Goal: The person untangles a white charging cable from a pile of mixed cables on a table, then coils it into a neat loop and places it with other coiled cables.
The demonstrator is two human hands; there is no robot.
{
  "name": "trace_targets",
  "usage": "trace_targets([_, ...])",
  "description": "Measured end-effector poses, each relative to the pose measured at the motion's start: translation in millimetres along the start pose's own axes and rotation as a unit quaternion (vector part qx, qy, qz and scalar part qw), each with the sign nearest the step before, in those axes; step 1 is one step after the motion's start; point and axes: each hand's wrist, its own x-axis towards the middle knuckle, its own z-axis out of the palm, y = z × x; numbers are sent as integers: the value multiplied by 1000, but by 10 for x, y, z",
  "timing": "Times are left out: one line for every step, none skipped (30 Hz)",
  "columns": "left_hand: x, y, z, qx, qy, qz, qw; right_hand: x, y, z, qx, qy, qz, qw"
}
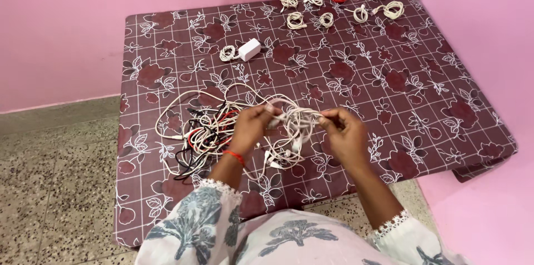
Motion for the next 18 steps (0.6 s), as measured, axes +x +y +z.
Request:
trace_targets([41, -41, -24, -49, 25, -13, 998, 7, 42, -59, 6, 1, -42, 999])
trace_targets([87, -80, -52, -98, 49, -26, 994, 12, 87, -114, 13, 1, -85, 996])
trace_targets([123, -117, -97, -146, 74, -38, 986, 7, 135, -145, 9, 8, -77, 997])
trace_targets([139, -154, -164, -207, 110, -45, 971, -4, 188, -171, 5, 14, -68, 998])
trace_targets([156, -182, -244, -266, 145, -49, 952, 8, 242, -195, 1, 22, -62, 998])
trace_targets([165, -217, -314, -325, 178, -53, 927, 36, 299, -224, 41, 18, -57, 997])
trace_targets([159, -271, -362, -333, 194, -58, 921, 57, 365, -259, 80, 15, -49, 995])
trace_targets([153, -329, -406, -341, 209, -64, 914, 82, 432, -283, 119, 12, -42, 992])
trace_targets([153, -383, -450, -349, 223, -70, 908, 104, 497, -294, 143, 25, -40, 989])
trace_targets([157, -433, -499, -358, 231, -60, 903, 131, 557, -303, 166, 37, -38, 985])
trace_targets([153, -486, -549, -367, 240, -51, 897, 145, 611, -327, 190, 50, -34, 980])
trace_targets([157, -528, -601, -375, 248, -42, 892, 174, 653, -369, 227, 72, -7, 971])
trace_targets([161, -564, -651, -371, 264, -58, 888, 216, 683, -425, 264, 93, 20, 960])
trace_targets([156, -591, -698, -367, 279, -73, 884, 253, 701, -480, 299, 115, 47, 946])
trace_targets([139, -609, -733, -362, 295, -89, 879, 271, 707, -535, 301, 120, 42, 945])
trace_targets([108, -621, -739, -302, 274, -101, 907, 282, 699, -590, 302, 126, 37, 944])
trace_targets([68, -622, -714, -241, 250, -114, 931, 283, 676, -628, 304, 133, 32, 943])
trace_targets([32, -597, -671, -178, 224, -125, 950, 272, 641, -641, 295, 130, 36, 946])
